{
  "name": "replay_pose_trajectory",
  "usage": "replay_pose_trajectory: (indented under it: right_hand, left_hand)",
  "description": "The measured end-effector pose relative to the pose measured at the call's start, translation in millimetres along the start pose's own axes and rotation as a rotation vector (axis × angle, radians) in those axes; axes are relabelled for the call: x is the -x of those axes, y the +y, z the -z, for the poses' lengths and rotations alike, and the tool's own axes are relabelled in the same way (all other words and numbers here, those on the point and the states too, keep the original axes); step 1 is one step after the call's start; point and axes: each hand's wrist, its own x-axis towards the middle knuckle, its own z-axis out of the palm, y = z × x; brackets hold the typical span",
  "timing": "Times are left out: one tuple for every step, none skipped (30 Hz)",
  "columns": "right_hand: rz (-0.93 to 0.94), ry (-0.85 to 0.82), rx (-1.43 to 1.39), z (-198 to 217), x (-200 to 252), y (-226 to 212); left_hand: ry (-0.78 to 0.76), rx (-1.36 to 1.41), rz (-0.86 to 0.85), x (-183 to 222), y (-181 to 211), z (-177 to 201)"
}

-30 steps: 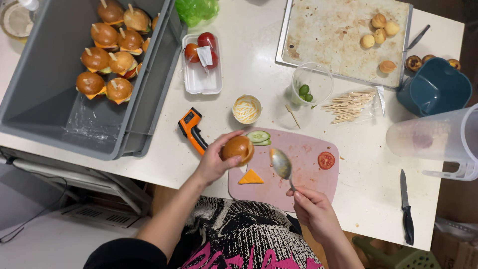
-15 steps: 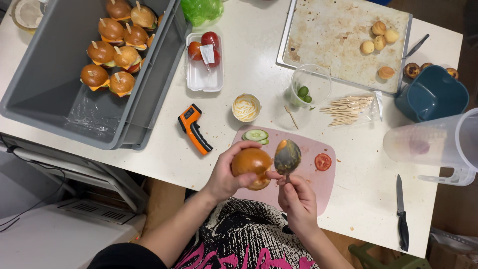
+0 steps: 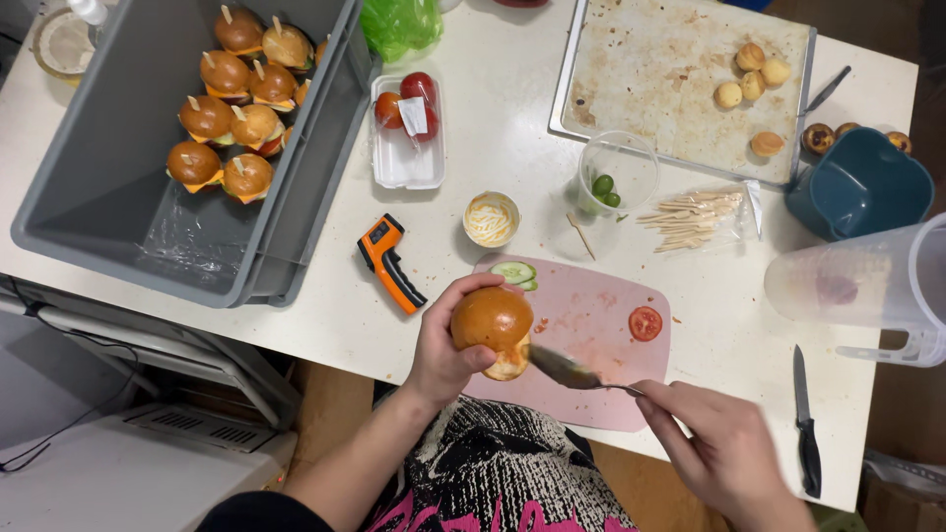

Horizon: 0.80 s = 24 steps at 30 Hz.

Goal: The person assembles mini burgers by adding cucumber slices, tomato slices, and cheese to buns, spreading a sauce with a spoon, and securing them with toothpicks.

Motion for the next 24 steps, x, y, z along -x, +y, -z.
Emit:
replay_pose_trajectory:
  right_hand:
    - [-0.009,0.000,0.003,13.9,-2.2,-10.9]
    - [0.093,-0.023,0.169,23.2,-3.9,-20.9]
    - [0.199,-0.049,0.336,27.7,-6.6,-28.8]
    - [0.194,-0.049,0.338,32.4,-7.7,-34.3]
    - [0.213,-0.133,0.438,38.1,-9.1,-37.1]
    - [0.234,-0.218,0.537,40.9,-10.0,-39.3]
    - [0.237,-0.221,0.536,43.0,-10.5,-40.9]
    - [0.258,-0.367,0.684,47.0,-10.5,-42.0]
    - [0.276,-0.513,0.832,51.0,-10.3,-43.3]
    - [0.277,-0.514,0.832,53.9,-9.3,-45.2]
    - [0.305,-0.670,0.946,55.6,-7.4,-47.9]
    - [0.333,-0.828,1.058,56.2,-6.9,-49.6]
    - [0.333,-0.832,1.057,59.6,-7.6,-49.4]
    - [0.462,-0.732,1.027,65.4,-8.7,-48.2]
    - [0.588,-0.628,0.992,68.6,-9.6,-47.7]
    - [0.586,-0.631,0.992,71.9,-9.8,-47.5]
    - [0.568,-0.588,0.933,77.5,-10.5,-47.1]
    - [0.551,-0.546,0.875,80.6,-11.0,-47.4]
    - [0.550,-0.547,0.874,83.3,-11.6,-48.0]
    - [0.491,-0.655,0.970,88.7,-12.5,-48.7]
    - [0.460,-0.709,1.019,89.2,-13.4,-51.0]
    - [0.430,-0.764,1.067,89.7,-14.6,-53.9]
    - [0.507,-0.618,1.040,85.3,-13.1,-59.6]
    - [0.581,-0.472,1.008,82.3,-13.4,-64.6]
  left_hand:
    - [-0.040,-0.039,0.006,-0.7,0.8,0.2]
    - [-0.043,-0.034,0.013,-1.2,1.2,-0.7]
    - [-0.079,-0.040,0.012,-2.6,2.1,-1.4]
    - [-0.114,-0.046,0.012,-3.5,3.2,-2.5]
    - [-0.114,-0.046,0.012,-4.1,4.2,-3.8]
    - [-0.109,-0.050,0.021,-4.6,4.6,-5.6]
    - [-0.100,-0.053,0.030,-4.2,4.5,-7.5]
    - [-0.096,-0.053,0.029,-3.9,4.1,-8.9]
    - [-0.102,-0.053,0.038,-4.3,3.3,-9.8]
    - [-0.108,-0.053,0.047,-4.1,2.7,-10.0]
    - [-0.107,-0.052,0.048,-3.7,2.4,-9.6]
    - [-0.115,-0.083,0.056,-3.5,2.0,-8.8]
    - [-0.122,-0.113,0.065,-2.7,1.2,-8.6]
    - [-0.120,-0.110,0.068,-1.3,0.6,-8.7]
    - [-0.137,-0.085,0.076,-0.6,0.4,-9.0]
    - [-0.153,-0.060,0.084,-0.2,0.4,-9.5]
    - [-0.152,-0.059,0.085,0.0,1.0,-9.7]
    - [-0.175,-0.053,0.076,0.2,1.8,-10.2]
    - [-0.200,-0.047,0.066,-0.1,3.0,-10.6]
    - [-0.199,-0.047,0.068,-0.4,4.3,-11.3]
    - [-0.210,-0.017,0.062,-1.2,5.5,-12.4]
    - [-0.220,0.012,0.057,-2.1,6.6,-13.3]
    - [-0.220,0.013,0.057,-2.9,7.4,-14.2]
    - [-0.226,-0.008,0.053,-3.6,8.0,-14.9]
